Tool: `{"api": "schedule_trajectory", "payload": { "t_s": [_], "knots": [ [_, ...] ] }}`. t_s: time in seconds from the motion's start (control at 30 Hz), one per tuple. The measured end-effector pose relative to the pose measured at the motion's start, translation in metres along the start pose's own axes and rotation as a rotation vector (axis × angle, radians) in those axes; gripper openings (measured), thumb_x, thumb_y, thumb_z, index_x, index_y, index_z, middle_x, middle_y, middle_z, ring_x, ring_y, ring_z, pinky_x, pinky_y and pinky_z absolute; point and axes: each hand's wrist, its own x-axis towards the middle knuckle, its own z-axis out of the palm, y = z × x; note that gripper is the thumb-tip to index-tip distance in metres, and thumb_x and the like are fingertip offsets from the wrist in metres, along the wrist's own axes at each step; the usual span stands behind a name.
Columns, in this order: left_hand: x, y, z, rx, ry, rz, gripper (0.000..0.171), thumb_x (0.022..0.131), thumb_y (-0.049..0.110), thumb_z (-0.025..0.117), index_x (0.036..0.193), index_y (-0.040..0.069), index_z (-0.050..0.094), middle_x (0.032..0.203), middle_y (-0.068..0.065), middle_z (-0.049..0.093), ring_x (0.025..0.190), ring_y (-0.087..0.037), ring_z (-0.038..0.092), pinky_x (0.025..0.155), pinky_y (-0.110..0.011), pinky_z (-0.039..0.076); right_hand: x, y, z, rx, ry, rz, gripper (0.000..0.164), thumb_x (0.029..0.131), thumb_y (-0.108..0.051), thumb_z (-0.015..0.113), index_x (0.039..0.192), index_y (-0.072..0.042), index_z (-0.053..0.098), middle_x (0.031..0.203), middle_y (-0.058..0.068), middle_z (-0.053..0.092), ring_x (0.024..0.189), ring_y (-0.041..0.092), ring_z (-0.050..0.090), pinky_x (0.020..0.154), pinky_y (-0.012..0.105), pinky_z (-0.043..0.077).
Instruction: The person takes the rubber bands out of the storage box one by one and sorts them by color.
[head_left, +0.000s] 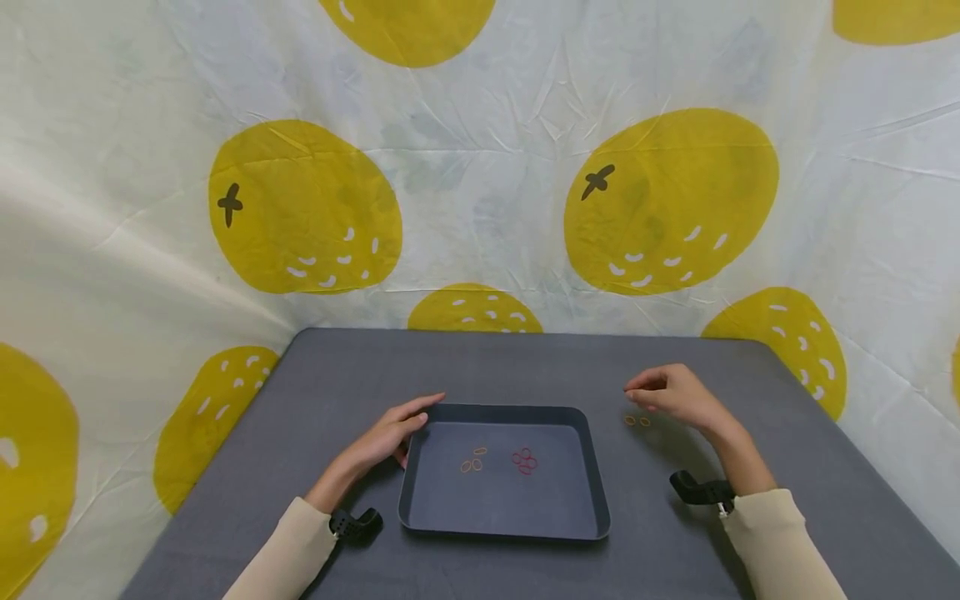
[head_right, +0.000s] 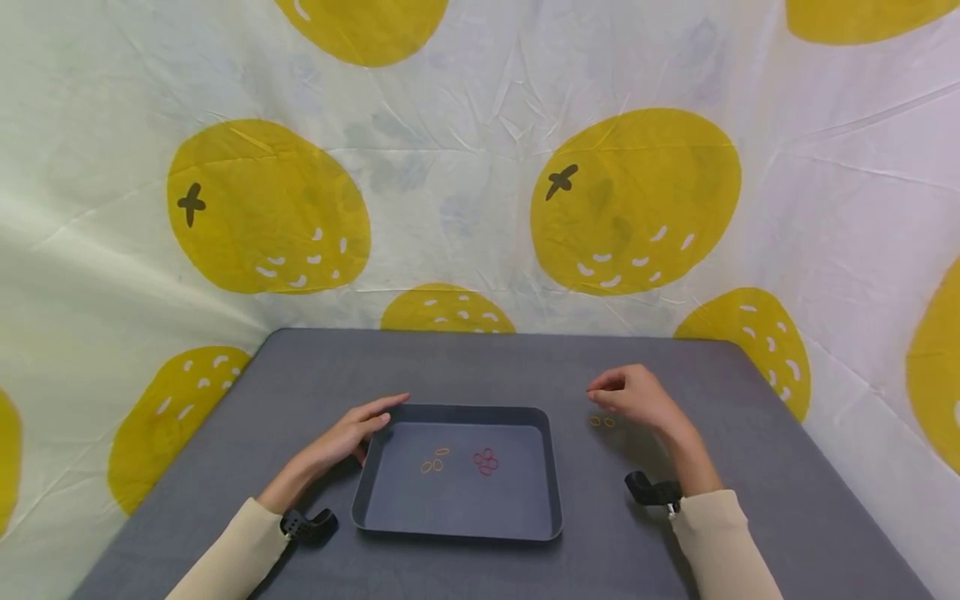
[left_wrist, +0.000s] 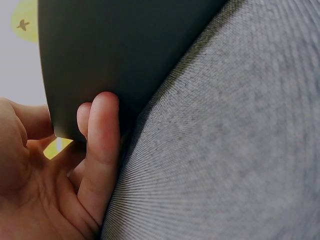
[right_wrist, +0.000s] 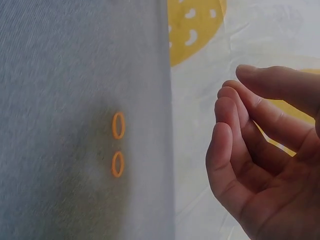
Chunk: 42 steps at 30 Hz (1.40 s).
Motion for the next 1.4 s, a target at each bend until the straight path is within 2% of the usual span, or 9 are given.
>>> {"api": "schedule_trajectory", "payload": {
  "t_s": [0.3, 0.53, 0.6, 0.73, 0.87, 0.97, 1.1, 1.2, 1.4],
  "knots": [
    [0.0, 0.003, -0.001, 0.003, 0.013, -0.019, 0.046, 0.114, 0.03, 0.041, 0.16, 0.033, 0.041, 0.143, -0.021, 0.056, 0.051, -0.017, 0.055, 0.051, -0.037, 0.057, 0.004, -0.015, 0.004, 0.0, -0.013, -0.023, 0.033, 0.1, -0.024, 0.07, 0.119, 0.004, 0.074, 0.111, 0.018, 0.076, 0.088, 0.026, 0.072, 0.076, 0.037, 0.061],
    [0.002, 0.003, 0.0, 0.008, 0.008, -0.015, 0.047, 0.114, 0.028, 0.041, 0.16, 0.033, 0.04, 0.114, -0.023, 0.064, 0.05, -0.017, 0.055, 0.051, -0.037, 0.057, 0.006, -0.02, 0.008, -0.014, -0.021, -0.065, 0.027, 0.1, -0.024, 0.069, 0.116, -0.003, 0.076, 0.111, 0.019, 0.075, 0.088, 0.024, 0.072, 0.075, 0.038, 0.061],
    [0.002, 0.003, 0.0, 0.009, 0.009, -0.012, 0.047, 0.113, 0.027, 0.041, 0.16, 0.032, 0.04, 0.116, -0.021, 0.065, 0.05, -0.018, 0.055, 0.05, -0.037, 0.057, 0.006, -0.023, 0.009, -0.007, -0.028, -0.079, 0.027, 0.101, -0.024, 0.069, 0.116, -0.003, 0.075, 0.11, 0.019, 0.075, 0.089, 0.027, 0.072, 0.075, 0.038, 0.061],
    [0.001, 0.002, 0.0, 0.009, 0.007, -0.017, 0.047, 0.114, 0.026, 0.041, 0.161, 0.031, 0.039, 0.101, -0.017, 0.066, 0.05, -0.017, 0.055, 0.05, -0.037, 0.057, 0.007, -0.032, 0.013, 0.008, -0.031, -0.094, 0.026, 0.1, -0.024, 0.069, 0.116, -0.004, 0.076, 0.102, 0.013, 0.076, 0.083, 0.02, 0.07, 0.069, 0.031, 0.058],
    [0.001, 0.002, 0.0, 0.004, 0.009, -0.02, 0.047, 0.114, 0.027, 0.041, 0.161, 0.031, 0.039, 0.093, -0.016, 0.064, 0.05, -0.018, 0.055, 0.05, -0.037, 0.057, 0.009, -0.039, 0.017, 0.002, -0.021, -0.109, 0.023, 0.1, -0.024, 0.069, 0.114, -0.006, 0.076, 0.098, 0.006, 0.076, 0.076, 0.011, 0.065, 0.067, 0.033, 0.057],
    [0.0, 0.001, 0.0, 0.002, 0.014, -0.013, 0.047, 0.113, 0.029, 0.042, 0.16, 0.032, 0.041, 0.121, -0.022, 0.064, 0.05, -0.018, 0.055, 0.05, -0.038, 0.057, 0.013, -0.042, 0.021, -0.009, -0.022, -0.114, 0.022, 0.1, -0.025, 0.07, 0.112, -0.007, 0.076, 0.098, 0.006, 0.076, 0.077, 0.013, 0.065, 0.07, 0.036, 0.058],
    [-0.001, 0.0, 0.0, -0.001, 0.015, -0.013, 0.046, 0.113, 0.03, 0.042, 0.159, 0.034, 0.041, 0.145, -0.02, 0.054, 0.051, -0.017, 0.055, 0.051, -0.038, 0.057, 0.017, -0.047, 0.025, -0.016, -0.029, -0.125, 0.021, 0.1, -0.025, 0.07, 0.11, -0.008, 0.077, 0.097, 0.005, 0.076, 0.079, 0.015, 0.066, 0.071, 0.036, 0.058],
    [0.0, 0.001, 0.0, -0.003, 0.017, -0.011, 0.046, 0.113, 0.031, 0.042, 0.159, 0.034, 0.041, 0.148, -0.019, 0.052, 0.052, -0.017, 0.055, 0.051, -0.037, 0.057, 0.019, -0.052, 0.026, -0.02, -0.037, -0.133, 0.021, 0.1, -0.026, 0.07, 0.11, -0.009, 0.077, 0.096, 0.004, 0.075, 0.079, 0.015, 0.066, 0.07, 0.037, 0.058],
    [0.002, 0.002, 0.0, 0.0, 0.016, -0.014, 0.047, 0.113, 0.029, 0.041, 0.16, 0.033, 0.041, 0.135, -0.022, 0.059, 0.05, -0.017, 0.054, 0.05, -0.037, 0.056, 0.023, -0.059, 0.029, -0.023, -0.055, -0.145, 0.018, 0.1, -0.024, 0.07, 0.111, -0.011, 0.077, 0.095, 0.002, 0.076, 0.08, 0.017, 0.067, 0.07, 0.035, 0.058]
  ]
}}
